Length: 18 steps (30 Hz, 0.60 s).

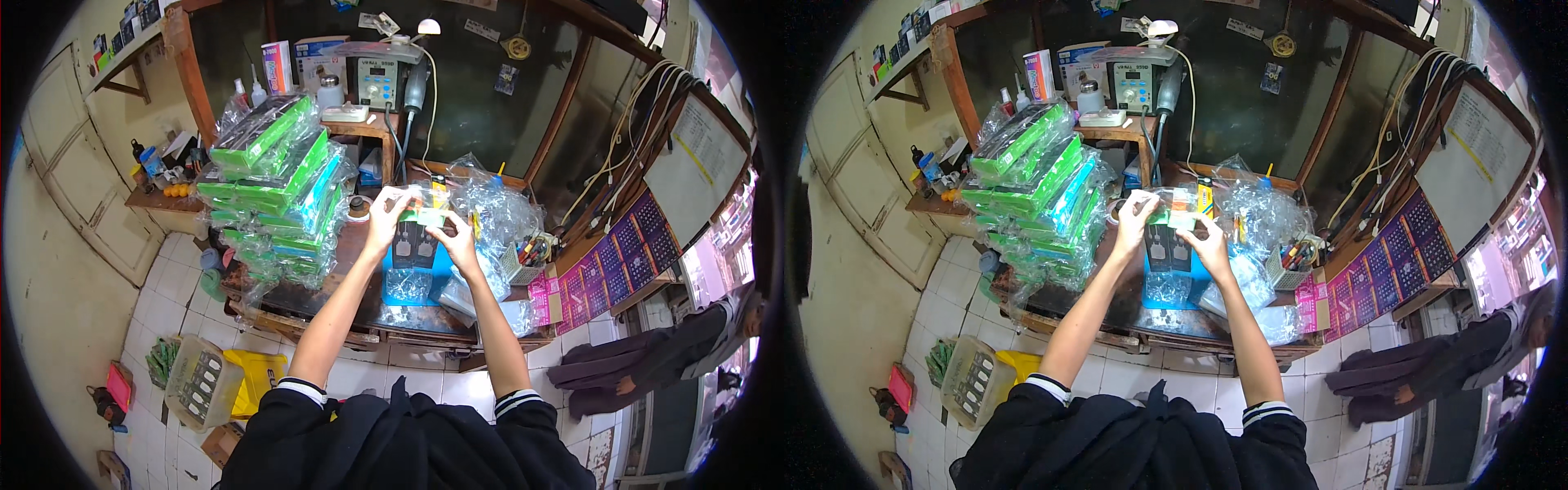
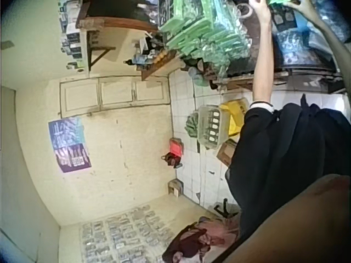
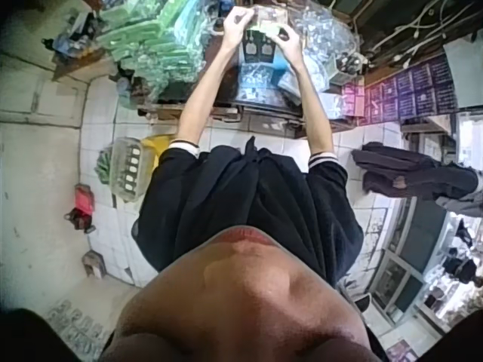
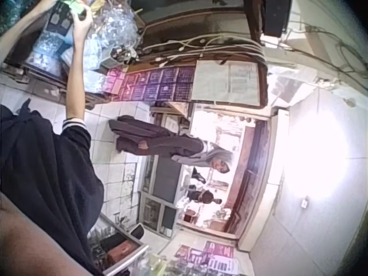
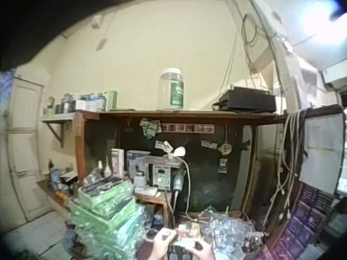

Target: The person takes phone chargers and cables from a stack, places them into clear plastic bags, and puts the bagged items into a plastic container.

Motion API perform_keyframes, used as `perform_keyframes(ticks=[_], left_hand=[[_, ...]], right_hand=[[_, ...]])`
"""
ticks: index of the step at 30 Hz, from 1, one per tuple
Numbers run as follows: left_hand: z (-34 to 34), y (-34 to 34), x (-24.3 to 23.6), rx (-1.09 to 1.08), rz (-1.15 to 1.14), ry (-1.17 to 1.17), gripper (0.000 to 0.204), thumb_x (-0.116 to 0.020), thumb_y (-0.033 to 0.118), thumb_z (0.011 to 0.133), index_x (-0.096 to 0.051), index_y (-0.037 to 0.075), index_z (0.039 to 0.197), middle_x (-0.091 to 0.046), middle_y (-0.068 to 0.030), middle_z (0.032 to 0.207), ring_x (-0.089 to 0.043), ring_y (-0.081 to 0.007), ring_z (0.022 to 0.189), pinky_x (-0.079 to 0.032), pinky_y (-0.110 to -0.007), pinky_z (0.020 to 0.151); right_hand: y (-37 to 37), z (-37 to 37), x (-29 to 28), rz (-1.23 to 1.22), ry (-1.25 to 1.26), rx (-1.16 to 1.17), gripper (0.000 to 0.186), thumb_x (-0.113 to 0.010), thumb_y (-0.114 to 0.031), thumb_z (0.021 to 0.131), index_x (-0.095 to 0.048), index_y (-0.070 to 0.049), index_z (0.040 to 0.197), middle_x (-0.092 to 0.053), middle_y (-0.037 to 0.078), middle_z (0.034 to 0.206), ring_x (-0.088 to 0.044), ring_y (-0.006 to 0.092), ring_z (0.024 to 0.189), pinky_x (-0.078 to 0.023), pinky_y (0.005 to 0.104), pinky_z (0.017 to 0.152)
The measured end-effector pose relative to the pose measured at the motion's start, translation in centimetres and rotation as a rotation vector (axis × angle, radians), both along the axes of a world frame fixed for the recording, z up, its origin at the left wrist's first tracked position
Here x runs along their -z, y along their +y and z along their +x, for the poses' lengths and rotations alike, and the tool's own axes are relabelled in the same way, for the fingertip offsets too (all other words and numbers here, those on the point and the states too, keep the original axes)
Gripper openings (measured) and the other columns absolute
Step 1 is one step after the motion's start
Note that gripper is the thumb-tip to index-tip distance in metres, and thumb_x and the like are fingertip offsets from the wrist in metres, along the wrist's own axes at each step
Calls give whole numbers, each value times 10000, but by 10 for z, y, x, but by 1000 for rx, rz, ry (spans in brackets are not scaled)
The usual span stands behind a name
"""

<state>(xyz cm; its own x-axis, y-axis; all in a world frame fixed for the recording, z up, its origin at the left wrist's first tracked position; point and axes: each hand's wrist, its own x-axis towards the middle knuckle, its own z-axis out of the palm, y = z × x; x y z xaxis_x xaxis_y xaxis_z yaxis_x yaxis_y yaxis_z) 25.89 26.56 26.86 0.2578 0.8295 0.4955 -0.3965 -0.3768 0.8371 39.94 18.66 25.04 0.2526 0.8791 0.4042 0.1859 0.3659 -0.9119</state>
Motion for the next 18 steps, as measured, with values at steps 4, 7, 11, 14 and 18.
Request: perform_keyframes(ticks=[4, 7, 11, 14, 18], left_hand=[[-6, -1, -3, 29, 69, 81, 103, -586, 107, 810, -573, 23, 869, -600, -33, 806, -546, -84, 756, -432, -222, 703], [-7, 1, -3, 4, 77, 97, 106, -590, 100, 804, -572, 17, 867, -596, -29, 800, -543, -85, 761, -428, -224, 704], [-6, -5, -2, 1, 41, 32, 102, -587, 91, 805, -565, 18, 872, -597, -33, 826, -555, -101, 801, -435, -230, 744], [-15, 3, 18, -5, 47, 9, 130, -592, 92, 806, -555, 12, 902, -595, -40, 863, -562, -116, 837, -439, -235, 784], [-11, 9, 20, 69, -15, 77, 149, -592, 132, 818, -562, 6, 892, -581, -27, 869, -535, -94, 827, -417, -233, 787]], right_hand=[[5, 0, -7, 15, -99, 30, 176, -623, -102, 770, -603, 10, 903, -611, 33, 859, -571, 104, 777, -449, 221, 715], [8, -5, -16, 17, -76, 91, 123, -627, -111, 765, -629, 3, 813, -637, 57, 760, -584, 98, 709, -461, 239, 681], [13, -5, -16, 39, -69, 119, 109, -614, -102, 777, -622, 1, 810, -634, 49, 763, -584, 100, 705, -462, 236, 670], [12, -11, -31, 104, -39, 110, 118, -599, -104, 790, -608, 6, 833, -625, 40, 774, -568, 87, 722, -441, 215, 681], [12, -5, -41, 91, 7, 78, 106, -583, -83, 803, -582, 16, 842, -622, 63, 773, -589, 117, 730, -465, 239, 692]])
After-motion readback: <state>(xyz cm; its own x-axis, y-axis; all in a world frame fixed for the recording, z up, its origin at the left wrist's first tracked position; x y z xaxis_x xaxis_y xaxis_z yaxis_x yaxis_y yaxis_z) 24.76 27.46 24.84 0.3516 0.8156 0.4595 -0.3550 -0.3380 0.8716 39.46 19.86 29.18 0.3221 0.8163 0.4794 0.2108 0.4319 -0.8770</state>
